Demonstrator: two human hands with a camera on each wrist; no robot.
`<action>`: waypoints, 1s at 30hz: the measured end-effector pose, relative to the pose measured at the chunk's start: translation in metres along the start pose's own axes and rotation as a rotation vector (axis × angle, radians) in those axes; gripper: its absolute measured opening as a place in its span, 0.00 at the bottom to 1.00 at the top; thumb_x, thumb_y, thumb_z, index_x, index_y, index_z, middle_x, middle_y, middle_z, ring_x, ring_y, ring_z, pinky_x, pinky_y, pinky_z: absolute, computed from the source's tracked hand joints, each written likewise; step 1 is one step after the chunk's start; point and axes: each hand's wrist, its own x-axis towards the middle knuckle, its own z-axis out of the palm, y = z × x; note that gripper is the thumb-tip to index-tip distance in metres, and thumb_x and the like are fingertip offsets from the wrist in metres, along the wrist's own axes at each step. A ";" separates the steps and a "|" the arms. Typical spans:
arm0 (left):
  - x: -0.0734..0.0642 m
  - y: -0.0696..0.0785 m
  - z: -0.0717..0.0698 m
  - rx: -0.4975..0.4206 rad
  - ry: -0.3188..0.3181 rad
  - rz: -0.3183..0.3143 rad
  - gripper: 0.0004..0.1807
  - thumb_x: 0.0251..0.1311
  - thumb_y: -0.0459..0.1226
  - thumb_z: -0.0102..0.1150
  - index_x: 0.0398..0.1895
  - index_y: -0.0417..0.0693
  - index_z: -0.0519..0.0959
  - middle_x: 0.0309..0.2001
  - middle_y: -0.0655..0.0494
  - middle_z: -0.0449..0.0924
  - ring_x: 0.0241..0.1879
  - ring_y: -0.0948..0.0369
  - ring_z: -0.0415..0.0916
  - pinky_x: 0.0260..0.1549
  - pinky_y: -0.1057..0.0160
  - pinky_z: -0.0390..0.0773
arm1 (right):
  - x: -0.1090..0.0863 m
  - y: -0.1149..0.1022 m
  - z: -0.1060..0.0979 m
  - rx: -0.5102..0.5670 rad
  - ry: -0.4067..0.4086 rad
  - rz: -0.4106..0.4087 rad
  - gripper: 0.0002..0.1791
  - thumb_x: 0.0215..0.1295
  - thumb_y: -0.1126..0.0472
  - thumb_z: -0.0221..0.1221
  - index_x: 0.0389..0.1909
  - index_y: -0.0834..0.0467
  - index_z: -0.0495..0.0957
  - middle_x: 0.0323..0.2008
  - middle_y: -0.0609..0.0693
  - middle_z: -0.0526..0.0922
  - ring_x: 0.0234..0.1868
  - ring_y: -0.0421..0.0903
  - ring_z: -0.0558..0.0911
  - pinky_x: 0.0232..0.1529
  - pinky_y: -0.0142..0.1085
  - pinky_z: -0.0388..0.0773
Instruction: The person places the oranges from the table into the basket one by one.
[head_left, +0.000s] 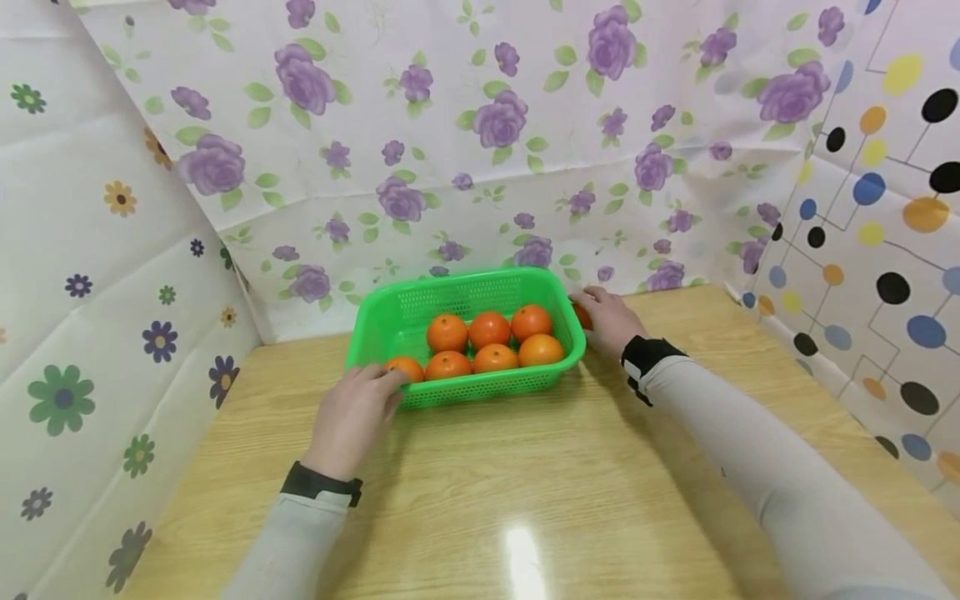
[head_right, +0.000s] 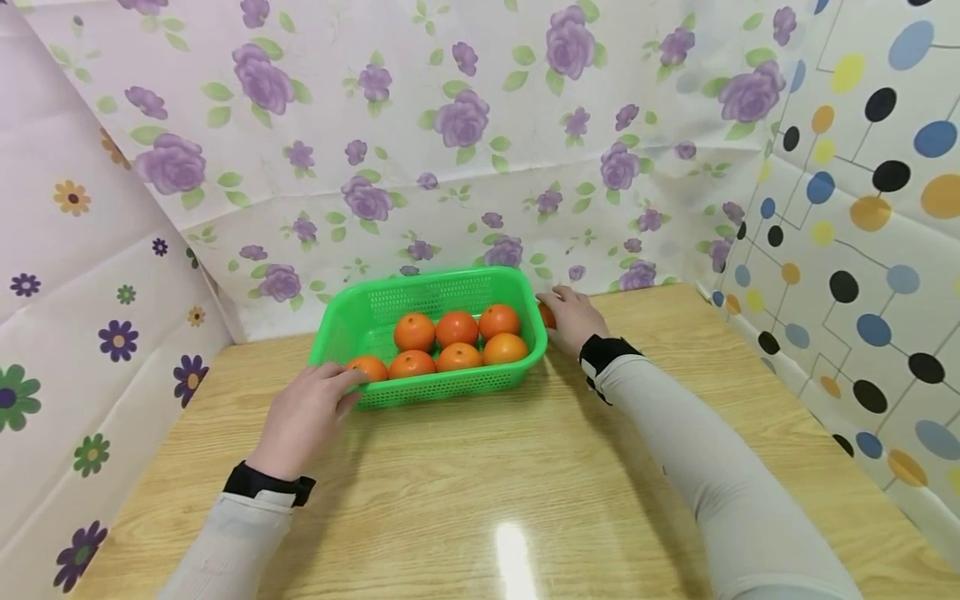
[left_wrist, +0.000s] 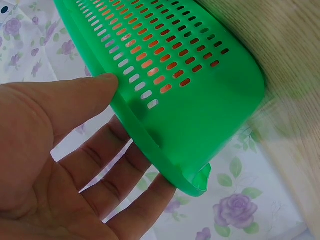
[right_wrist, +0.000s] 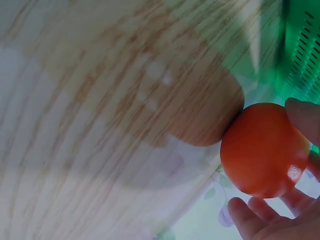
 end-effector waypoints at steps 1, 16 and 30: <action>0.000 0.000 0.000 0.003 0.001 0.001 0.15 0.59 0.28 0.82 0.48 0.47 0.91 0.39 0.50 0.86 0.36 0.49 0.78 0.32 0.53 0.84 | 0.000 0.001 0.001 -0.004 0.001 0.002 0.38 0.76 0.59 0.71 0.83 0.55 0.68 0.80 0.68 0.63 0.76 0.75 0.66 0.72 0.72 0.70; -0.001 -0.001 -0.001 0.008 0.005 -0.004 0.15 0.60 0.28 0.82 0.47 0.48 0.91 0.38 0.50 0.85 0.35 0.48 0.79 0.31 0.52 0.84 | 0.003 0.000 0.008 -0.047 0.016 0.010 0.34 0.77 0.57 0.68 0.80 0.56 0.72 0.77 0.68 0.67 0.73 0.75 0.70 0.68 0.72 0.74; 0.000 -0.001 -0.001 0.006 0.021 0.010 0.15 0.58 0.28 0.83 0.47 0.47 0.91 0.39 0.49 0.86 0.35 0.48 0.79 0.32 0.52 0.84 | -0.004 -0.010 0.012 -0.120 0.057 0.000 0.25 0.85 0.66 0.55 0.79 0.54 0.73 0.74 0.67 0.70 0.73 0.75 0.69 0.65 0.72 0.76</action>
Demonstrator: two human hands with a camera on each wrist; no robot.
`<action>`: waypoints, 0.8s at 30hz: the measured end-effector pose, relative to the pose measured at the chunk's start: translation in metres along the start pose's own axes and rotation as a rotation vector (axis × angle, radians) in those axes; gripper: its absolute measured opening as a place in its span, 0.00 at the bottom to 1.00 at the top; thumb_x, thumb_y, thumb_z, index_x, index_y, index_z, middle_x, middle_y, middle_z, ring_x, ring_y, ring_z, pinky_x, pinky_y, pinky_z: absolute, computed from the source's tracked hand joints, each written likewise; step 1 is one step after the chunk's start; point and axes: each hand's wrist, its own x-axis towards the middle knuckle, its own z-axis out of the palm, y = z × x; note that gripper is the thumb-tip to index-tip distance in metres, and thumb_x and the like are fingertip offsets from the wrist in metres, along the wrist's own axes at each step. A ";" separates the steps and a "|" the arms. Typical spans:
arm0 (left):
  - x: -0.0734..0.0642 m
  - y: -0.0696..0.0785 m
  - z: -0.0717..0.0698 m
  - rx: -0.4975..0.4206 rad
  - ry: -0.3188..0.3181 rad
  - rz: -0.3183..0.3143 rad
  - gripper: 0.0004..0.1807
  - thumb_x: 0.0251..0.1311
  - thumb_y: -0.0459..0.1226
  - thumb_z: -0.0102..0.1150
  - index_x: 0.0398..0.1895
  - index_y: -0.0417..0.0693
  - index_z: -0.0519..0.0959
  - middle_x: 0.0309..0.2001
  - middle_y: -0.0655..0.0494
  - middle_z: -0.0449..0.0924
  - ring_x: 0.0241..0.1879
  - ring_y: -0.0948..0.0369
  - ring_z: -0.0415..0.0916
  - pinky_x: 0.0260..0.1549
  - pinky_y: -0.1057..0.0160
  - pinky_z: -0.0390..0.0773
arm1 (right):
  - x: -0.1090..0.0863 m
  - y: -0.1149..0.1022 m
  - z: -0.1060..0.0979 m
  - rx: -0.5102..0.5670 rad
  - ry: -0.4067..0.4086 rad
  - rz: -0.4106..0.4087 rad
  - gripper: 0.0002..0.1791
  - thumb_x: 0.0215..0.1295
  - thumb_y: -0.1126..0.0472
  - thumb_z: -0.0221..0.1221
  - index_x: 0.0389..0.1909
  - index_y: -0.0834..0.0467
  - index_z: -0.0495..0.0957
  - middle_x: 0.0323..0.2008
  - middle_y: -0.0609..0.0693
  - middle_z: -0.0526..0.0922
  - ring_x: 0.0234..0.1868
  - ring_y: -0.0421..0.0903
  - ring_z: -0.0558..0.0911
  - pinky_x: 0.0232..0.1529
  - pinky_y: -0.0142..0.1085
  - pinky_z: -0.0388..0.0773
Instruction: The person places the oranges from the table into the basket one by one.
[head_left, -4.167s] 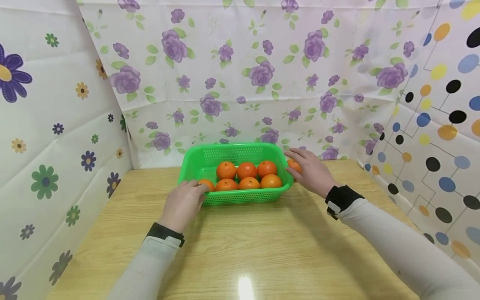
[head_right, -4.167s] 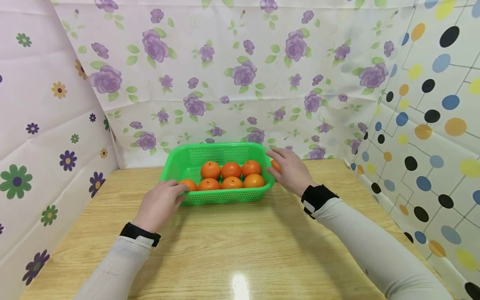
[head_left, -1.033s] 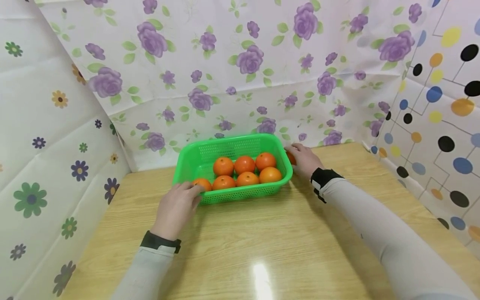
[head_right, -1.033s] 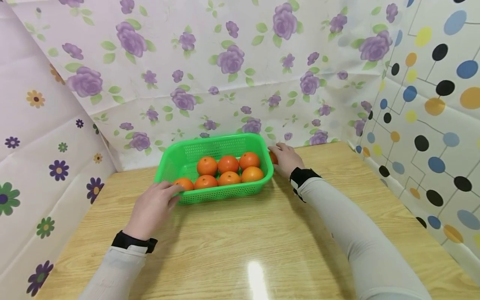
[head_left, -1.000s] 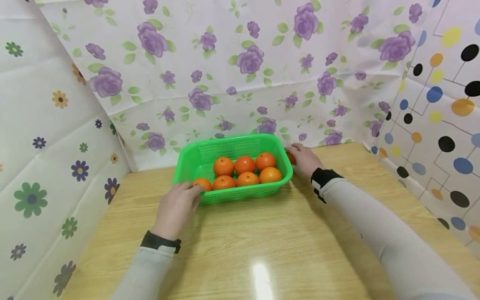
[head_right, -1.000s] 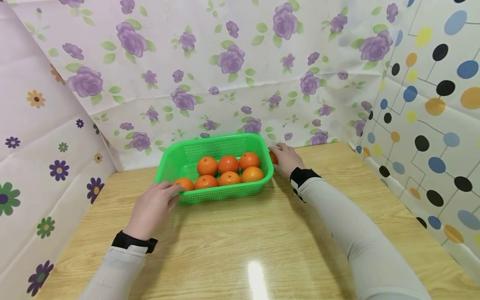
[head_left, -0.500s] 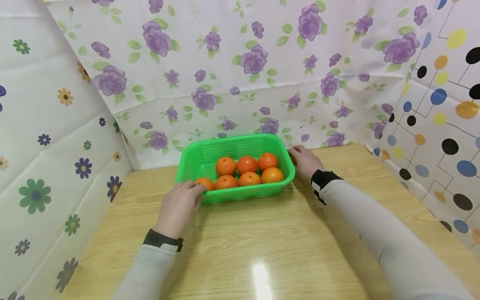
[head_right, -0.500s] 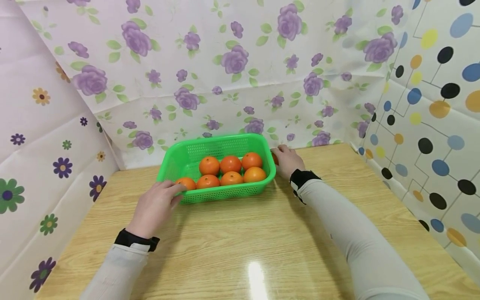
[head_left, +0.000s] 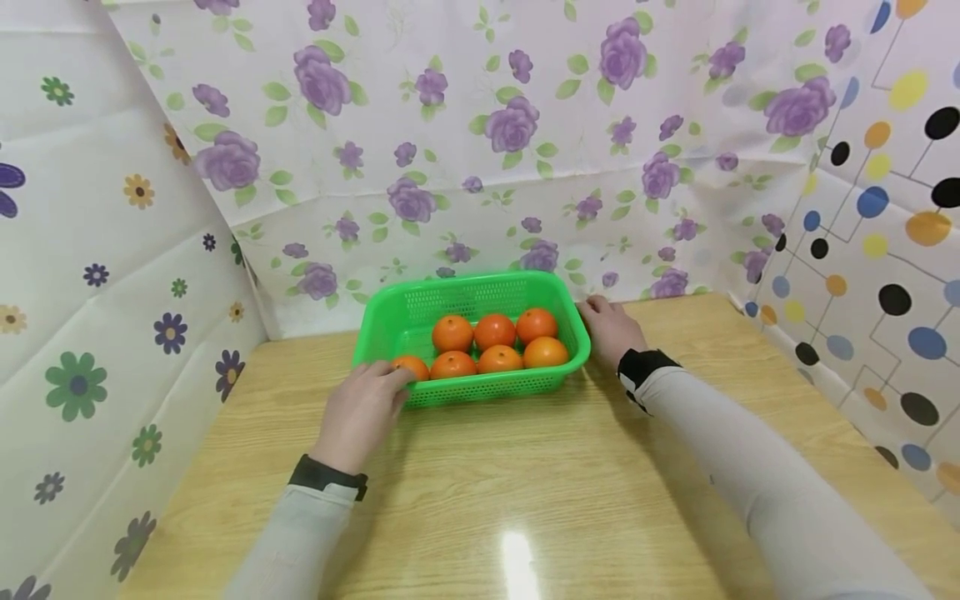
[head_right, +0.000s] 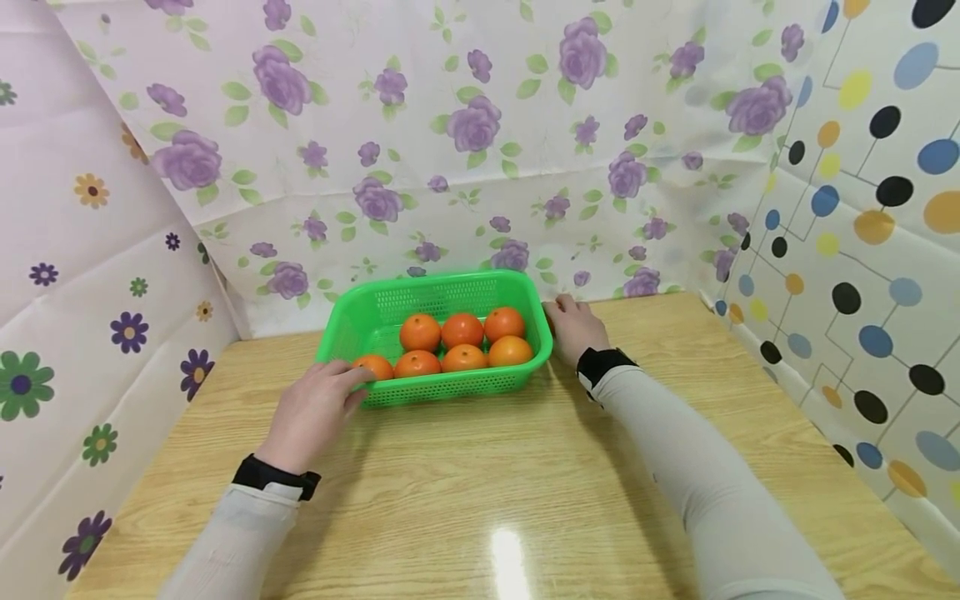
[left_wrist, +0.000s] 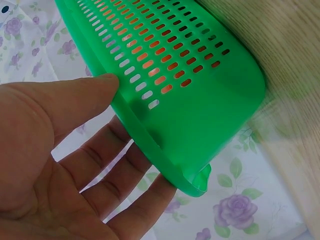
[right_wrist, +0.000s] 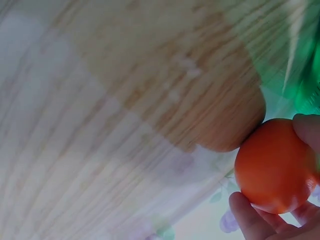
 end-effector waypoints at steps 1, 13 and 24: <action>0.000 0.000 0.000 0.002 0.004 0.004 0.15 0.58 0.28 0.83 0.47 0.47 0.90 0.38 0.49 0.86 0.35 0.48 0.80 0.31 0.52 0.84 | 0.000 0.000 0.000 -0.003 0.000 -0.005 0.26 0.85 0.66 0.55 0.79 0.54 0.73 0.74 0.67 0.70 0.73 0.75 0.69 0.65 0.72 0.76; -0.002 0.000 0.000 0.006 0.026 0.008 0.14 0.59 0.27 0.81 0.46 0.48 0.90 0.38 0.49 0.86 0.34 0.48 0.79 0.30 0.53 0.84 | -0.001 0.005 0.000 0.002 0.007 -0.069 0.25 0.83 0.64 0.59 0.77 0.56 0.75 0.75 0.67 0.70 0.74 0.74 0.69 0.68 0.72 0.74; -0.001 -0.002 0.001 -0.005 0.030 0.004 0.13 0.60 0.26 0.80 0.45 0.48 0.90 0.36 0.49 0.85 0.33 0.48 0.79 0.28 0.53 0.83 | -0.005 0.008 -0.012 0.061 0.001 -0.050 0.35 0.72 0.61 0.73 0.77 0.58 0.74 0.72 0.68 0.71 0.68 0.73 0.75 0.65 0.69 0.78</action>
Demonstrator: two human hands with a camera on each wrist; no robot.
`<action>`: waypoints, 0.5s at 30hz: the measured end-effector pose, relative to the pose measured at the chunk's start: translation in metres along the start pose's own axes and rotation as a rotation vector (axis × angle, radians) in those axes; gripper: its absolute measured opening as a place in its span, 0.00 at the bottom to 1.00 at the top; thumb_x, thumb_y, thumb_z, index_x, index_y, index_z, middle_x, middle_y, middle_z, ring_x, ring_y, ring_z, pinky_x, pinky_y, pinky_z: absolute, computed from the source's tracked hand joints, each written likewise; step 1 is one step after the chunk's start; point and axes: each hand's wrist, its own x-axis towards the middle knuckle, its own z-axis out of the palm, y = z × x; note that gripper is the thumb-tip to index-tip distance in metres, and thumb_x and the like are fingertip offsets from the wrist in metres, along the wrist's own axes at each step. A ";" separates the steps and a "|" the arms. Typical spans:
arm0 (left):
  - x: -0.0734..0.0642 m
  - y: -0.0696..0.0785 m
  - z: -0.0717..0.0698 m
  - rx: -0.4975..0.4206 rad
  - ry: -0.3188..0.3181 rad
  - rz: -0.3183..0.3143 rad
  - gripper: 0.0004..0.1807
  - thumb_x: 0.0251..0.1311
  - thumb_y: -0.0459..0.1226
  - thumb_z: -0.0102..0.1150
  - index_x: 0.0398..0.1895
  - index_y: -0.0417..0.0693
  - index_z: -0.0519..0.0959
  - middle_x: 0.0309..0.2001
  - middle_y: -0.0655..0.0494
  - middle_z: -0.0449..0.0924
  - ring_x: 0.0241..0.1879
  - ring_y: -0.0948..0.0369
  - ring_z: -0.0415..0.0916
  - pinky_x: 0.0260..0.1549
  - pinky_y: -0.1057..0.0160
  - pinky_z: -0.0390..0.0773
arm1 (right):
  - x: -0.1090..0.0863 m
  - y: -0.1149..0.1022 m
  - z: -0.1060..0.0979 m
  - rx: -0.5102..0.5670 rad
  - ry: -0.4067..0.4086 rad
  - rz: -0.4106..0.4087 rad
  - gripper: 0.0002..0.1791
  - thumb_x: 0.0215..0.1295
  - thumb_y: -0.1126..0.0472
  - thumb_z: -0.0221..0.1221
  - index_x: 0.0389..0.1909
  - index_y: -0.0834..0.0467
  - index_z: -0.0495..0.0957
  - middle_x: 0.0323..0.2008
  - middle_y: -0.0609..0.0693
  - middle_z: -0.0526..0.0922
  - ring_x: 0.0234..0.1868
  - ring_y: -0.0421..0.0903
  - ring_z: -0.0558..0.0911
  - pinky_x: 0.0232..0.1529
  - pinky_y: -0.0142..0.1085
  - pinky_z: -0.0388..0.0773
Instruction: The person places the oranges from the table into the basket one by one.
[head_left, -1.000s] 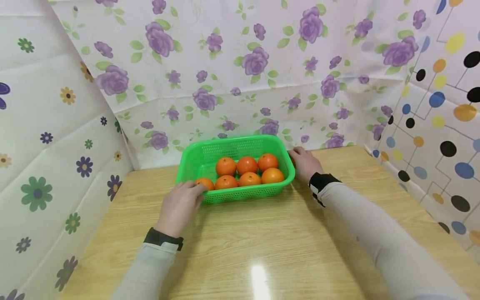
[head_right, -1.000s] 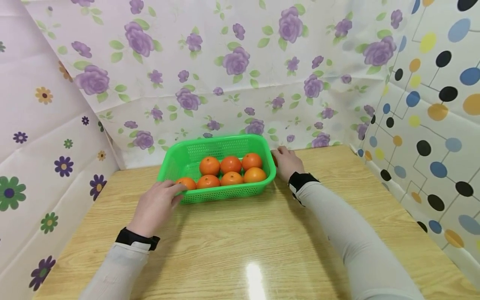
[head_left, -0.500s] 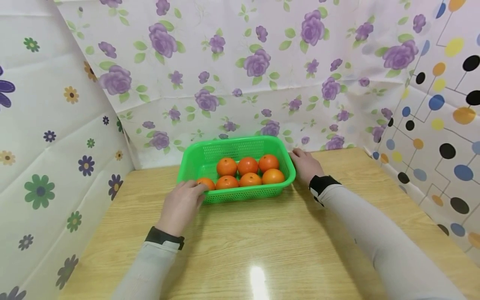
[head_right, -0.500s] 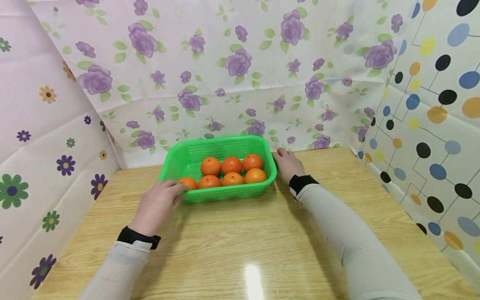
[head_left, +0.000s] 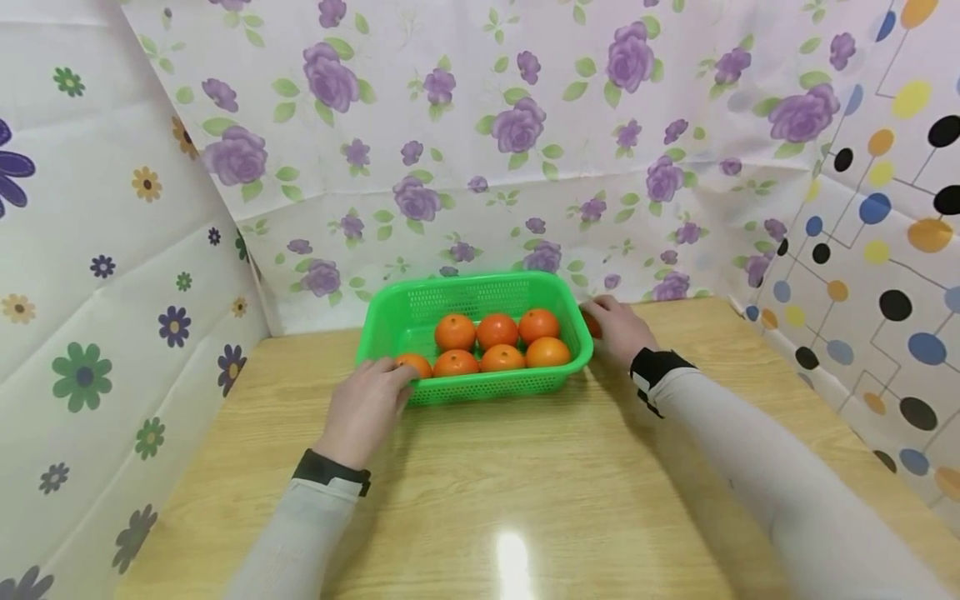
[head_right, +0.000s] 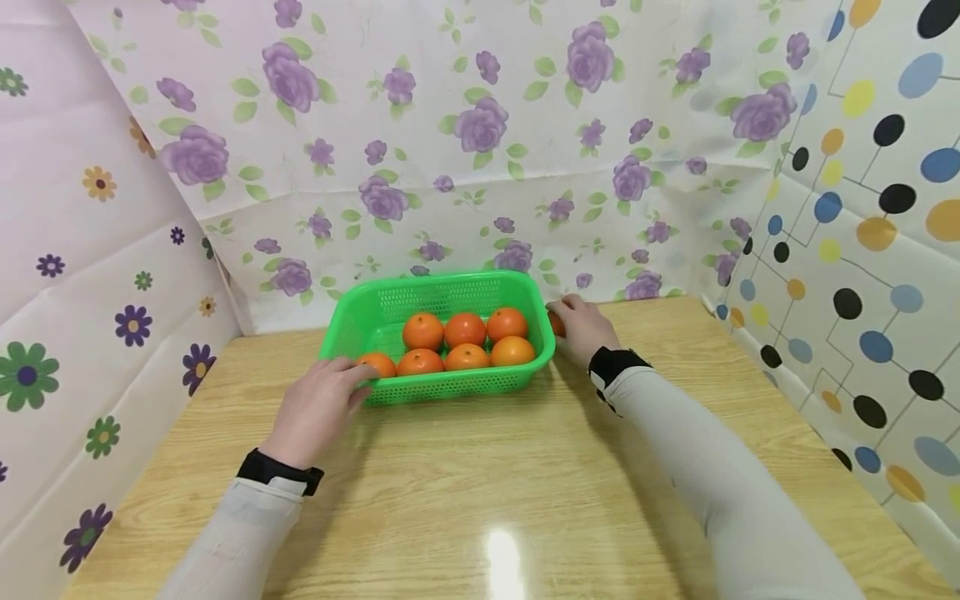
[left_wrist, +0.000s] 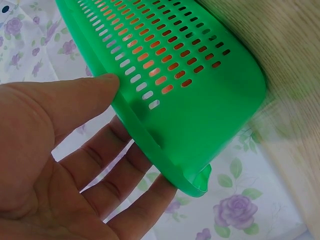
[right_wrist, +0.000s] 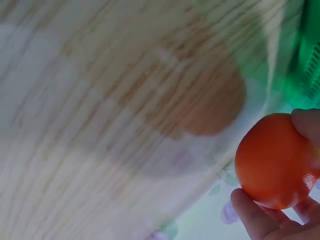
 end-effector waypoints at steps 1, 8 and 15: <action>0.001 0.000 0.000 -0.003 0.001 0.000 0.13 0.60 0.26 0.80 0.45 0.48 0.90 0.36 0.50 0.85 0.33 0.48 0.78 0.28 0.53 0.83 | -0.002 0.000 -0.002 -0.001 0.005 -0.003 0.35 0.73 0.60 0.73 0.78 0.58 0.73 0.72 0.67 0.71 0.67 0.73 0.75 0.65 0.68 0.78; 0.001 0.002 0.001 -0.014 -0.023 -0.005 0.15 0.59 0.28 0.82 0.47 0.47 0.91 0.38 0.50 0.86 0.35 0.49 0.79 0.30 0.53 0.84 | -0.018 -0.006 -0.023 0.014 0.030 -0.055 0.35 0.73 0.62 0.74 0.77 0.61 0.74 0.70 0.70 0.71 0.63 0.74 0.76 0.60 0.68 0.81; 0.000 0.000 0.001 -0.027 -0.024 -0.009 0.16 0.59 0.27 0.82 0.49 0.47 0.91 0.40 0.49 0.86 0.36 0.48 0.79 0.32 0.51 0.85 | -0.032 -0.009 -0.041 -0.010 0.076 -0.112 0.34 0.71 0.63 0.75 0.75 0.61 0.75 0.70 0.70 0.73 0.62 0.72 0.79 0.61 0.66 0.82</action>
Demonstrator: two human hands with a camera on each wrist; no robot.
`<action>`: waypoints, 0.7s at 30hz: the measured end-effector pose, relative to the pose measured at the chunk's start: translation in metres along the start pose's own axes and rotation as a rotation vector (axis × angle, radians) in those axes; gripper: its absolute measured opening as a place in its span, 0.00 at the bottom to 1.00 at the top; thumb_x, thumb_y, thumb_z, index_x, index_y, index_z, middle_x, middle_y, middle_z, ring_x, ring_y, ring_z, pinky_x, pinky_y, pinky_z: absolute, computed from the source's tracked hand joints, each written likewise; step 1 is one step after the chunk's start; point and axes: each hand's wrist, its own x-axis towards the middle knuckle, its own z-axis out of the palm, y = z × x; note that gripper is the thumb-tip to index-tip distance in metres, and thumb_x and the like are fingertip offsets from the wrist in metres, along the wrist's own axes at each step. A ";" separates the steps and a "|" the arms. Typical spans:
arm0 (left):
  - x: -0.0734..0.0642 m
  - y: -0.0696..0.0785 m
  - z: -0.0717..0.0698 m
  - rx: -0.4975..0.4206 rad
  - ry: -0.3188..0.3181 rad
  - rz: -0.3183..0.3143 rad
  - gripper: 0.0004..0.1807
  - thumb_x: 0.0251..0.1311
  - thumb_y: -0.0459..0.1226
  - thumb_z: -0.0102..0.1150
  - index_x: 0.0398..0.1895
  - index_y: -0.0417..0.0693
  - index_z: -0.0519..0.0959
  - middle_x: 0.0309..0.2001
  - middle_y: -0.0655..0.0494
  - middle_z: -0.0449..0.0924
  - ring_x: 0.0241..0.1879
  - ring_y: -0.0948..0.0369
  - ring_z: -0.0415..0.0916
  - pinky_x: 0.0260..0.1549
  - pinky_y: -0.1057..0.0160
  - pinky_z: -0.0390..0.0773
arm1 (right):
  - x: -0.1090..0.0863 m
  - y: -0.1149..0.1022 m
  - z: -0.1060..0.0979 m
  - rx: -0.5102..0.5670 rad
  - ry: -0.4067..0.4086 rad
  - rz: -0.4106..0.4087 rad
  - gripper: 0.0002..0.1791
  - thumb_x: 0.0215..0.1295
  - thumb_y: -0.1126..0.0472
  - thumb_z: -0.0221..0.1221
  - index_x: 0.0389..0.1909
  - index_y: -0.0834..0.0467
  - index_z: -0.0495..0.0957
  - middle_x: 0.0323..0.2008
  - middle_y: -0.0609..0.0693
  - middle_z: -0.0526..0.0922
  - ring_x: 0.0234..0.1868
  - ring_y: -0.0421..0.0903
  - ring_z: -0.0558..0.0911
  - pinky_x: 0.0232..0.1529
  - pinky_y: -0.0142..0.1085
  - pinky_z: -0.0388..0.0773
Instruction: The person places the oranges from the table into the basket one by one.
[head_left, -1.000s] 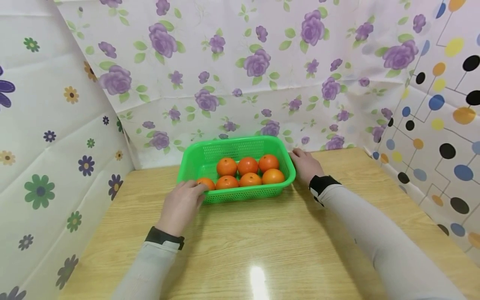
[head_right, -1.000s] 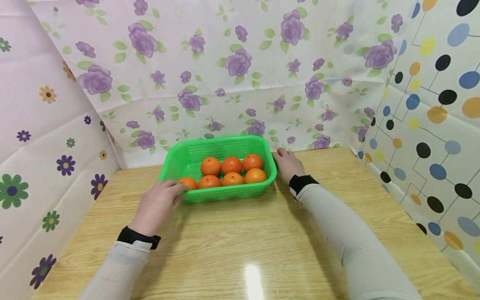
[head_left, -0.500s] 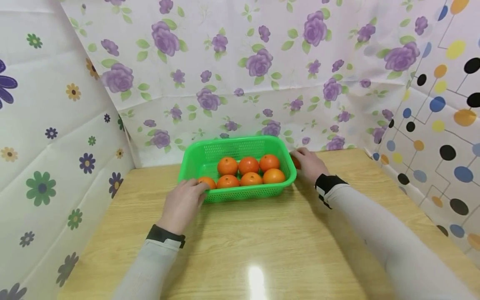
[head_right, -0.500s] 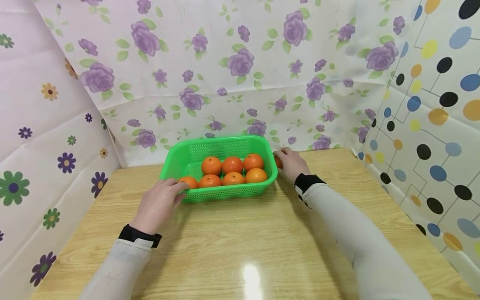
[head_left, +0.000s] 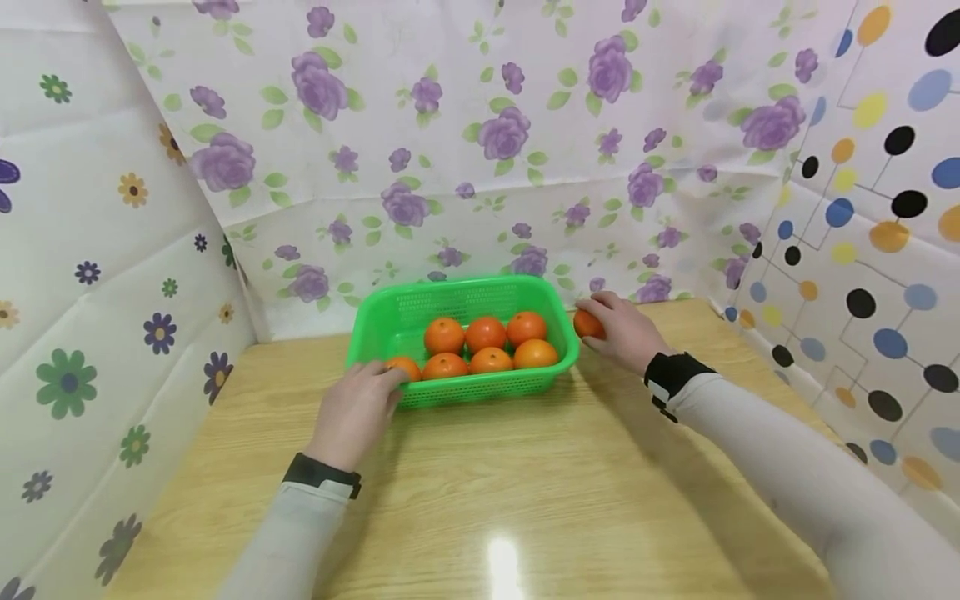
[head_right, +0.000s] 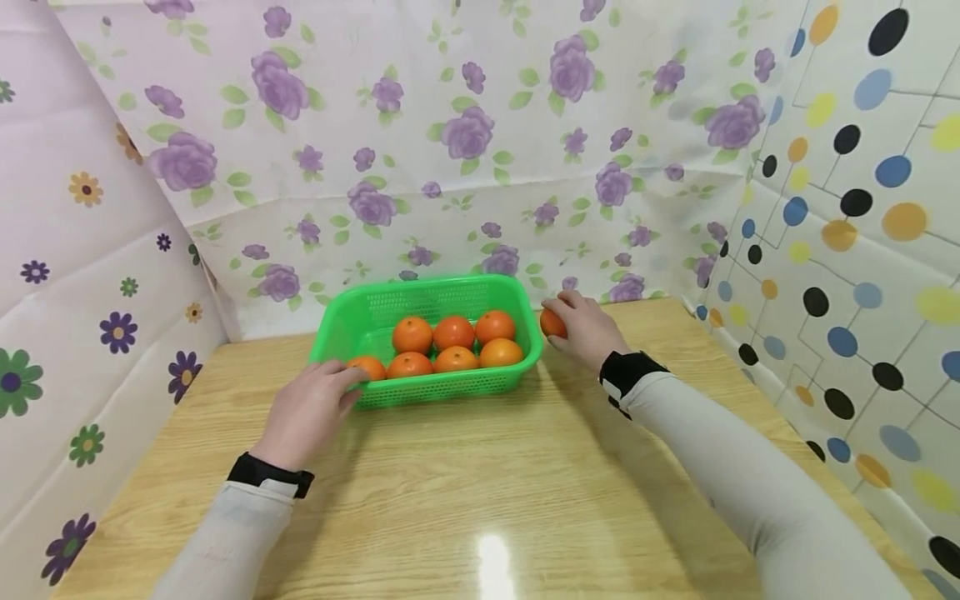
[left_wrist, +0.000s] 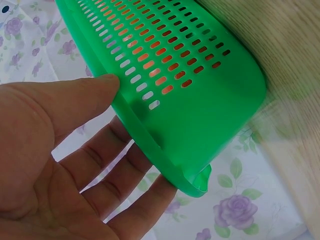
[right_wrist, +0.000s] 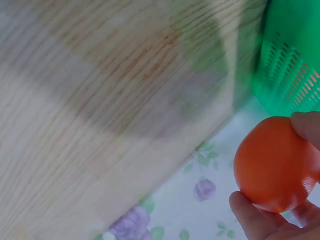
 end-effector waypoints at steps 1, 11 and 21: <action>-0.001 -0.001 0.000 0.002 0.000 0.000 0.15 0.59 0.27 0.82 0.48 0.47 0.91 0.40 0.49 0.86 0.36 0.48 0.79 0.32 0.51 0.85 | -0.002 -0.001 -0.001 -0.002 -0.001 -0.004 0.34 0.71 0.63 0.75 0.76 0.61 0.75 0.70 0.70 0.73 0.62 0.72 0.79 0.61 0.66 0.82; -0.002 -0.001 0.001 0.011 -0.011 -0.015 0.13 0.62 0.28 0.80 0.47 0.48 0.90 0.40 0.49 0.87 0.37 0.48 0.80 0.32 0.50 0.86 | -0.010 -0.018 -0.015 0.002 0.023 -0.025 0.35 0.70 0.62 0.76 0.75 0.61 0.76 0.72 0.69 0.72 0.64 0.70 0.79 0.62 0.65 0.82; 0.000 -0.001 0.001 0.022 -0.005 -0.007 0.13 0.61 0.28 0.81 0.47 0.49 0.90 0.39 0.50 0.86 0.35 0.48 0.80 0.31 0.51 0.85 | -0.006 -0.033 -0.030 -0.013 0.076 -0.079 0.34 0.70 0.62 0.76 0.75 0.59 0.76 0.72 0.67 0.72 0.65 0.70 0.77 0.61 0.65 0.83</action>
